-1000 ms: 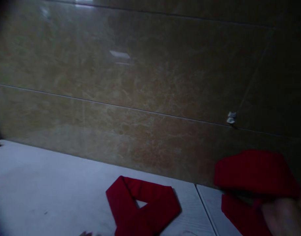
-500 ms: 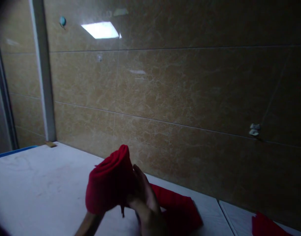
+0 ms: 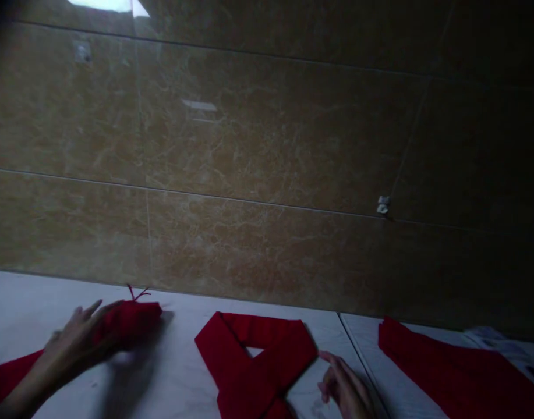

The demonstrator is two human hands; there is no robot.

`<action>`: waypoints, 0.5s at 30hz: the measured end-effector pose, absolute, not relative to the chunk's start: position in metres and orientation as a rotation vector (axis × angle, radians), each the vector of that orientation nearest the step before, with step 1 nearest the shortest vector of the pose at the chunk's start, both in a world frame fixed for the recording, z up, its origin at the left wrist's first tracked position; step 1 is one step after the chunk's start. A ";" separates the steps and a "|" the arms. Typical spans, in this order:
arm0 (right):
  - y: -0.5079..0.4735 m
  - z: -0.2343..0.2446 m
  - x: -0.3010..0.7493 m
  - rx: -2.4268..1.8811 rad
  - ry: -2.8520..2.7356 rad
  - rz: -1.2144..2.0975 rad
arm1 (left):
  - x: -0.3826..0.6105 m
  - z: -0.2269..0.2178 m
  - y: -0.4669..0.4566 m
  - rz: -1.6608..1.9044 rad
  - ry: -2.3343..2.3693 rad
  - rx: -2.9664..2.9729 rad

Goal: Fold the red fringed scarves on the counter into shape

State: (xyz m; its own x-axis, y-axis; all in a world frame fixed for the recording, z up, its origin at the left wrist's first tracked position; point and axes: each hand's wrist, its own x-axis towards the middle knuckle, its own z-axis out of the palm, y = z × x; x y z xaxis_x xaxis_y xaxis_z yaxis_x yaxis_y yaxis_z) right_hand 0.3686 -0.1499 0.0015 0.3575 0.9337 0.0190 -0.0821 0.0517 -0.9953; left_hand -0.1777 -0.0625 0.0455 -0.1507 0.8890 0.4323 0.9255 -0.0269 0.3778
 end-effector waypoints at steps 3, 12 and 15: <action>-0.125 -0.005 0.384 -1.495 -1.038 0.653 | -0.119 0.040 -0.047 -1.073 -2.111 -2.323; -0.031 -0.041 0.371 -1.903 -1.534 -0.053 | 0.017 0.022 -0.001 -0.531 -2.253 -2.616; -0.023 -0.049 0.365 -1.867 -1.593 -0.061 | 0.023 0.006 -0.005 -0.662 -2.189 -2.640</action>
